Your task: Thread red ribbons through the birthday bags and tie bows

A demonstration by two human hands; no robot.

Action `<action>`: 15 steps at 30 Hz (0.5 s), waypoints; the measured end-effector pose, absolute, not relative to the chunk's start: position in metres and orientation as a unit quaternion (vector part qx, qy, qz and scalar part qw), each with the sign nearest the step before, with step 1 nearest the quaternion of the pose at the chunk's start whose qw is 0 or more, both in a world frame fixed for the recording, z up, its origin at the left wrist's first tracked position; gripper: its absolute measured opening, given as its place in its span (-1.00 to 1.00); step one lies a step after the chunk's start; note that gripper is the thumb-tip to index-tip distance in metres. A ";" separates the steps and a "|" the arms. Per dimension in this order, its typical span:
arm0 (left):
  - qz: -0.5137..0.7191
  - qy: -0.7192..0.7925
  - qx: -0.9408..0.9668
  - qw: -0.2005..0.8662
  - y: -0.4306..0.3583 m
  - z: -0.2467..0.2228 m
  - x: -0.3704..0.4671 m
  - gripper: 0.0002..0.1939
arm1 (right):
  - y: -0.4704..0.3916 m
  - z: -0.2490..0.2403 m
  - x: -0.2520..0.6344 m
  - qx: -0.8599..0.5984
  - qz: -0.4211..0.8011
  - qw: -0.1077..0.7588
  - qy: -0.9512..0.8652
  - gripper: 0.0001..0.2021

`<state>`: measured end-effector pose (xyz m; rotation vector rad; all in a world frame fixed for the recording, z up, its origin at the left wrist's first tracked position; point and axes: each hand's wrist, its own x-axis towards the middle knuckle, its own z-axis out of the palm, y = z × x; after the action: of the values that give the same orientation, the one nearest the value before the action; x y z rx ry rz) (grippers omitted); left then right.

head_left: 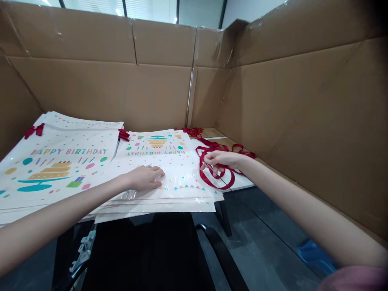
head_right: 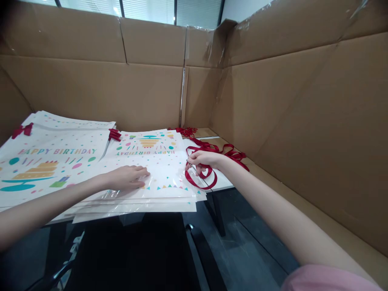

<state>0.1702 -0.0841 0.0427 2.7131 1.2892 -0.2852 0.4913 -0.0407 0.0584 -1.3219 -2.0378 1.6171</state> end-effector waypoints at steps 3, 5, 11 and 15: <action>-0.097 0.425 0.900 0.028 -0.081 0.050 0.194 -0.62 | -0.044 0.047 0.488 -0.442 0.575 0.090 -0.682 -0.66; -0.050 0.401 0.914 0.024 -0.077 0.045 0.212 -0.62 | -0.045 0.041 0.489 -0.442 0.590 0.087 -0.670 -0.63; 0.108 0.366 0.923 0.059 -0.054 0.003 0.266 -0.61 | -0.049 0.033 0.509 -0.446 0.592 0.128 -0.659 -0.62; 0.136 0.363 0.919 0.072 -0.044 -0.011 0.287 -0.60 | -0.053 0.031 0.516 -0.440 0.594 0.141 -0.658 -0.64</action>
<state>0.2866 -0.0438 -0.0114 2.7609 1.0910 0.4078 0.5157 -0.0533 0.0310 -1.2713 -1.9002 1.7150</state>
